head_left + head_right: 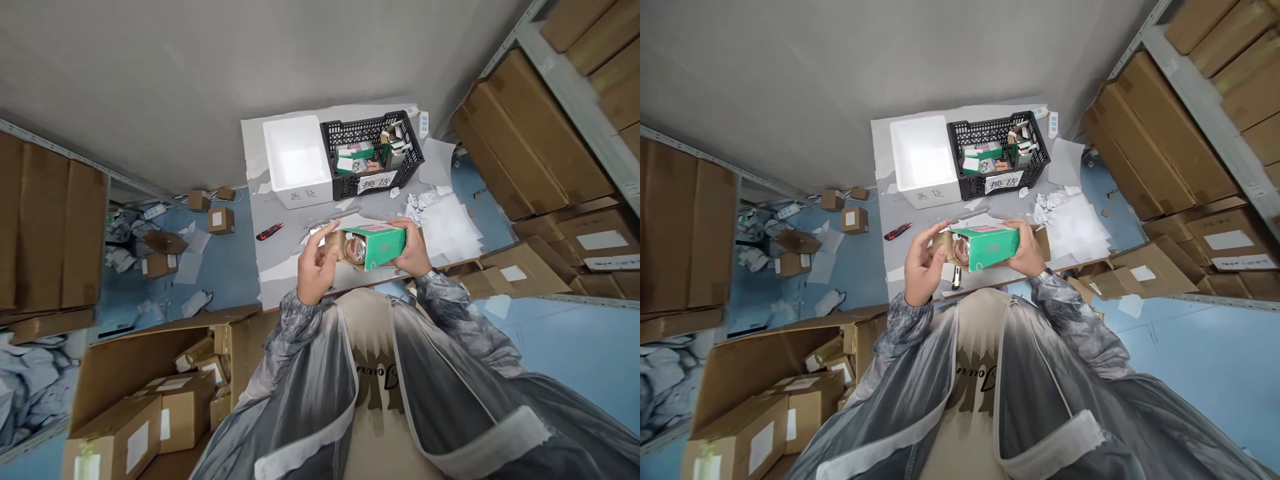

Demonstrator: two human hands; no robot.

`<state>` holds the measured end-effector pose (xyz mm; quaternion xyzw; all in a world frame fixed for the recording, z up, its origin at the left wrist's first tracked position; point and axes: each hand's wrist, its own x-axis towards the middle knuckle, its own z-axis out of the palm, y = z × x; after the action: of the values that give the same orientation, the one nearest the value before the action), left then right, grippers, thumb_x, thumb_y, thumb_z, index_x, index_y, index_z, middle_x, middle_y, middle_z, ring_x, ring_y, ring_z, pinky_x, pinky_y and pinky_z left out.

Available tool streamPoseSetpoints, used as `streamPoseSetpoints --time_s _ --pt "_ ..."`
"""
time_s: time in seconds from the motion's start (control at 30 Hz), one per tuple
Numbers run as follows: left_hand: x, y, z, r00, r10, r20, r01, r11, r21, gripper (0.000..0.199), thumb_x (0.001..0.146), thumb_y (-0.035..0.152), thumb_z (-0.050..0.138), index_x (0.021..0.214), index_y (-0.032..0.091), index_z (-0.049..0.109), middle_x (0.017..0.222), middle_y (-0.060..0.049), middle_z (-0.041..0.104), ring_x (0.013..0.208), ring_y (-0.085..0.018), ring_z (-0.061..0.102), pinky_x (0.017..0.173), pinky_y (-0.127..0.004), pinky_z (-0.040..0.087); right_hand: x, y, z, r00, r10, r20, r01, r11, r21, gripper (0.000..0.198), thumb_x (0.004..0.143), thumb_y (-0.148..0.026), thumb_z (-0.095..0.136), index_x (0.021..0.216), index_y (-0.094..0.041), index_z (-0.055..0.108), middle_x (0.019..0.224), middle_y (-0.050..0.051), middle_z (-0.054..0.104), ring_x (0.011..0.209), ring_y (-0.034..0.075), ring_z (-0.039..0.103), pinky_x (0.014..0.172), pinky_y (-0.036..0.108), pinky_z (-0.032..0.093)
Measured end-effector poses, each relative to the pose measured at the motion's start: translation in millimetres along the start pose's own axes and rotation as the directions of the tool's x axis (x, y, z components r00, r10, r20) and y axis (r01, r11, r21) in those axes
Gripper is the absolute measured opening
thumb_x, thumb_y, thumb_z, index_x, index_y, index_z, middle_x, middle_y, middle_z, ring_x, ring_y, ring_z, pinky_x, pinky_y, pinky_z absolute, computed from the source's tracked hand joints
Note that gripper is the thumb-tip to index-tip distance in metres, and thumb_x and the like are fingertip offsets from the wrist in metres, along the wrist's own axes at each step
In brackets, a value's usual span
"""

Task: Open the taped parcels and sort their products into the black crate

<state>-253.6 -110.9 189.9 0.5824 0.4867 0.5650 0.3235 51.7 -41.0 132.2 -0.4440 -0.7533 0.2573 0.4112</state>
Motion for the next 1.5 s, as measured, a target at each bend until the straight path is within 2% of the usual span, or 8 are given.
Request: streamPoseSetpoints --time_s 0.27,0.4,0.57,1.0,1.17,1.27,1.37,1.5 --pt "-20.8 -64.4 -2.0 0.93 -0.31 -0.196 0.285 0.947 -0.148 0.056 0.117 0.078 0.074 0.127 0.024 0.083 0.148 -0.016 0.079 0.134 -0.027 0.08 0.1 -0.034 0.07 19.8 -51.6 -5.3 0.995 0.021 0.099 0.006 0.962 -0.272 0.079 0.076 -0.005 0.075 0.152 -0.026 0.064 0.15 0.016 0.071 0.143 0.039 0.072 0.122 0.054 0.064" --pt "-42.4 -113.2 17.2 0.733 -0.677 -0.074 0.513 0.62 -0.594 0.059 0.1 0.079 0.093 0.121 0.026 0.08 0.111 -0.003 0.084 0.095 -0.019 0.08 0.086 -0.027 0.065 20.6 -84.0 6.6 0.988 0.043 0.152 0.018 0.926 -0.377 0.084 0.076 0.003 0.076 0.156 -0.025 0.07 0.159 0.016 0.069 0.142 0.039 0.067 0.123 0.055 0.061" --pt "-58.3 -147.0 33.1 0.546 -0.829 0.125 0.587 0.271 -0.763 0.068 0.116 0.082 0.067 0.148 0.023 0.083 0.145 -0.017 0.088 0.131 -0.031 0.086 0.104 -0.041 0.068 14.1 -102.4 29.5 0.986 0.006 0.164 0.065 0.903 -0.424 0.084 0.079 0.006 0.075 0.158 -0.023 0.072 0.159 0.018 0.068 0.133 0.039 0.06 0.117 0.056 0.06" --pt "-49.9 -150.3 66.4 0.559 -0.792 0.246 0.686 0.275 -0.674 0.071 0.087 0.087 0.098 0.122 0.026 0.092 0.132 -0.014 0.093 0.117 -0.031 0.091 0.095 -0.041 0.076 -16.0 -60.3 40.5 0.986 0.095 0.134 -0.077 0.988 -0.135 0.1 0.073 0.002 0.072 0.168 -0.03 0.065 0.165 0.018 0.063 0.149 0.043 0.062 0.128 0.067 0.06" --pt "-39.9 -154.8 70.4 0.604 -0.775 0.185 0.722 0.435 -0.538 0.053 0.093 0.086 0.095 0.118 0.04 0.093 0.125 -0.002 0.095 0.123 -0.03 0.093 0.097 -0.042 0.079 -3.6 28.4 -30.9 0.94 0.006 0.341 -0.099 0.962 0.255 0.082 0.095 -0.024 0.09 0.173 -0.026 0.065 0.18 0.02 0.061 0.165 0.039 0.063 0.138 0.059 0.057" --pt "-32.3 -154.2 61.4 0.616 -0.776 0.137 0.718 0.481 -0.502 0.054 0.089 0.091 0.095 0.111 0.041 0.093 0.122 -0.001 0.096 0.136 -0.035 0.09 0.108 -0.049 0.079 24.1 130.0 -79.7 0.949 0.284 0.134 -0.314 0.88 0.357 0.048 0.116 -0.048 0.074 0.159 -0.026 0.072 0.157 0.012 0.078 0.133 0.025 0.079 0.118 0.042 0.069" --pt "-30.6 -149.3 50.3 0.582 -0.807 0.096 0.751 0.489 -0.443 0.062 0.079 0.1 0.096 0.102 0.043 0.095 0.123 -0.003 0.096 0.148 -0.04 0.085 0.12 -0.054 0.076 53.3 224.4 -88.8 0.713 0.693 0.101 -0.693 0.719 -0.045 0.032 0.117 -0.032 0.061 0.131 -0.014 0.083 0.147 0.011 0.08 0.116 0.016 0.075 0.116 0.03 0.062" --pt "-40.7 -142.7 42.6 0.513 -0.858 0.02 0.803 0.472 -0.364 0.071 0.071 0.11 0.089 0.11 0.051 0.098 0.136 -0.002 0.095 0.159 -0.05 0.076 0.125 -0.066 0.072 69.4 290.2 -47.9 0.497 0.839 0.223 -0.798 0.543 -0.262 0.03 0.084 -0.018 0.088 0.114 -0.013 0.091 0.165 0.021 0.075 0.118 0.029 0.081 0.121 0.046 0.067"
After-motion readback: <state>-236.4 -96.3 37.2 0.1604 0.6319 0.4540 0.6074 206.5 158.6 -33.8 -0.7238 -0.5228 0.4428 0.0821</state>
